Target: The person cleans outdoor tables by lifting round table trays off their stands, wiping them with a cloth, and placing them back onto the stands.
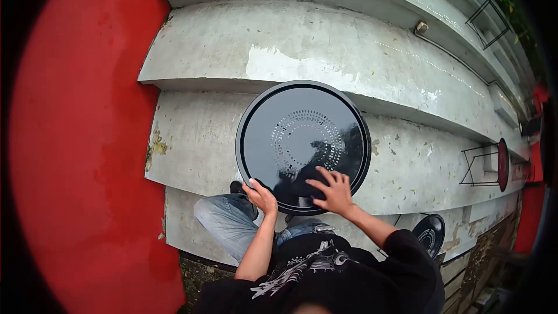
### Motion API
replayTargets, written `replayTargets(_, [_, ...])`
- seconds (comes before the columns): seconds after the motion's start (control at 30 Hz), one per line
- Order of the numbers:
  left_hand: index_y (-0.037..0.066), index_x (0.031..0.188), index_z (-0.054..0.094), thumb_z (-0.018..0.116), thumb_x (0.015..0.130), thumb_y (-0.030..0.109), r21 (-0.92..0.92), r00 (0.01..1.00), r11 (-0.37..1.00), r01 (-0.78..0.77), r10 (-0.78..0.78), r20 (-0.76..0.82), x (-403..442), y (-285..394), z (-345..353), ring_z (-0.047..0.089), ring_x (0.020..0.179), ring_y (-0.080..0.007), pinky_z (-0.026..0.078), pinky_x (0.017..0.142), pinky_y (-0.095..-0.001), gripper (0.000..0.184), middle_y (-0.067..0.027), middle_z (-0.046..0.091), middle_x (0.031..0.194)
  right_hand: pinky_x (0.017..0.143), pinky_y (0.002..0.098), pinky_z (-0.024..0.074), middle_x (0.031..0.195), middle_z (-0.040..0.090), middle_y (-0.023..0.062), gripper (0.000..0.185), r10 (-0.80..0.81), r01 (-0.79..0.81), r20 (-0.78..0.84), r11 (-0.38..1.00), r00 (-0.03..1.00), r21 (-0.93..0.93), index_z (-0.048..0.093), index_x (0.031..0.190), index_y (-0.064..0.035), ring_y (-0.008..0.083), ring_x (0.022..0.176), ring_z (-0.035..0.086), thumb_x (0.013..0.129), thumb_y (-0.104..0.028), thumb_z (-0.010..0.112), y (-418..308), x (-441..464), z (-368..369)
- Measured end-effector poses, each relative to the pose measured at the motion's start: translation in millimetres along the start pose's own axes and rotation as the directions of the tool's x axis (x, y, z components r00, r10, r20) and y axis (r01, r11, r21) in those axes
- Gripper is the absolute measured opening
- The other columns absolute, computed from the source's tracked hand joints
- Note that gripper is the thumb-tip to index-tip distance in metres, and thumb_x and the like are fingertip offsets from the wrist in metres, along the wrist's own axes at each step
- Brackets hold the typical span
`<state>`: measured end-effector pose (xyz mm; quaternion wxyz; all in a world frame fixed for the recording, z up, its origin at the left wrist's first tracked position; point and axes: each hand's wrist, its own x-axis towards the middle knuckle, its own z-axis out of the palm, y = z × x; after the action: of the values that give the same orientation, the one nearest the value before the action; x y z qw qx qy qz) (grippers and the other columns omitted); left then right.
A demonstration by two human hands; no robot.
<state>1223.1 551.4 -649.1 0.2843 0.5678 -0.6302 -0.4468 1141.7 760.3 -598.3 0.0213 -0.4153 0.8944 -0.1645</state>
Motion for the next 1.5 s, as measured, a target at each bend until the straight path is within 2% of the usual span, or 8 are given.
replayTargets(0.2, [-0.008, 0.134, 0.047, 0.046, 0.105, 0.033, 0.039, 1.0, 0.999, -0.007, 0.007, 0.003, -1, 1, 3, 0.062, 0.107, -0.0484, 0.046, 0.09, -0.0503, 0.051, -0.033, 0.064, 0.115, 0.106, 0.0569, 0.0328, 0.153, 0.038, 0.0157, 0.066, 0.429, -0.484, -0.411, 0.874, 0.804, -0.035, 0.054, 0.139, -0.016, 0.0458, 0.128, 0.04, 0.079, -0.039, 0.071, 113, 102, 23])
replayTargets(0.4, [-0.008, 0.133, 0.048, 0.046, 0.105, 0.036, 0.048, 1.0, 0.999, -0.007, 0.006, 0.01, 6, -12, 2, 0.063, 0.104, -0.0484, 0.047, 0.089, -0.0497, 0.052, -0.0334, 0.065, 0.112, 0.106, 0.0569, 0.0338, 0.146, 0.044, 0.0163, 0.051, 0.318, -0.305, -0.373, 0.947, 0.872, 0.095, 0.062, 0.132, -0.0329, 0.0458, 0.126, 0.039, 0.083, -0.042, 0.067, 29, 226, 52])
replayTargets(0.6, [-0.008, 0.132, 0.048, 0.043, 0.105, 0.042, 0.073, 1.0, 0.997, 0.003, -0.003, 0.002, 2, -2, 1, 0.063, 0.104, -0.0491, 0.048, 0.089, -0.0506, 0.057, -0.0332, 0.065, 0.113, 0.103, 0.0541, 0.0351, 0.146, 0.046, 0.0105, 0.044, -0.064, 0.09, -0.158, 0.982, 0.985, 0.164, 0.066, 0.123, -0.0244, 0.0399, 0.132, 0.04, 0.081, -0.036, 0.073, -50, 102, 56])
replayTargets(0.73, [-0.008, 0.132, 0.048, 0.044, 0.105, 0.04, 0.074, 0.999, 0.997, -0.037, 0.038, -0.003, 2, -4, 4, 0.063, 0.104, -0.049, 0.047, 0.09, -0.051, 0.055, -0.0331, 0.065, 0.113, 0.104, 0.0534, 0.0336, 0.143, 0.048, 0.0089, 0.044, 0.152, -0.14, -0.216, 0.988, 0.964, 0.07, 0.067, 0.119, -0.0233, 0.0373, 0.131, 0.041, 0.077, -0.033, 0.076, 11, 31, 28])
replayTargets(0.87, [-0.009, 0.132, 0.048, 0.046, 0.104, 0.04, 0.098, 1.0, 0.995, 0.003, -0.001, -0.012, 2, -3, 6, 0.062, 0.106, -0.0491, 0.046, 0.091, -0.0513, 0.056, -0.0342, 0.064, 0.115, 0.101, 0.0544, 0.0373, 0.14, 0.048, 0.0135, 0.042, 0.496, -0.527, -0.496, 0.845, 0.713, 0.089, 0.066, 0.122, -0.0213, 0.0425, 0.124, 0.042, 0.081, -0.029, 0.072, 76, 91, 21])
replayTargets(1.17, [-0.014, 0.133, 0.045, 0.042, 0.104, 0.046, 0.119, 1.0, 0.993, -0.007, 0.008, -0.007, 3, -5, 1, 0.058, 0.11, -0.0516, 0.045, 0.095, -0.0511, 0.066, -0.0377, 0.06, 0.119, 0.095, 0.0506, 0.0414, 0.145, 0.045, 0.0111, 0.057, 0.096, -0.073, -0.114, 0.979, 0.989, 0.192, 0.066, 0.121, -0.0253, 0.0415, 0.125, 0.042, 0.067, -0.029, 0.085, -54, 63, 43])
replayTargets(1.33, [-0.015, 0.134, 0.04, 0.043, 0.104, 0.045, 0.158, 1.0, 0.987, -0.003, 0.0, 0.022, -3, 6, -1, 0.058, 0.111, -0.052, 0.044, 0.095, -0.0516, 0.068, -0.039, 0.059, 0.119, 0.094, 0.0514, 0.0394, 0.142, 0.048, 0.007, 0.053, 0.273, -0.27, -0.03, 0.958, 0.961, 0.093, 0.067, 0.117, -0.0257, 0.0379, 0.124, 0.044, 0.067, -0.022, 0.085, -30, -20, -2])
replayTargets(1.5, [-0.014, 0.134, 0.041, 0.051, 0.101, 0.044, 0.167, 0.998, 0.986, -0.023, 0.014, 0.054, 3, -7, 1, 0.059, 0.11, -0.051, 0.045, 0.094, -0.0506, 0.067, -0.0386, 0.06, 0.118, 0.097, 0.0523, 0.0364, 0.144, 0.045, 0.0057, 0.053, 0.474, -0.515, -0.334, 0.856, 0.815, -0.041, 0.067, 0.116, -0.0274, 0.0376, 0.125, 0.043, 0.066, -0.019, 0.083, 78, -1, -18])
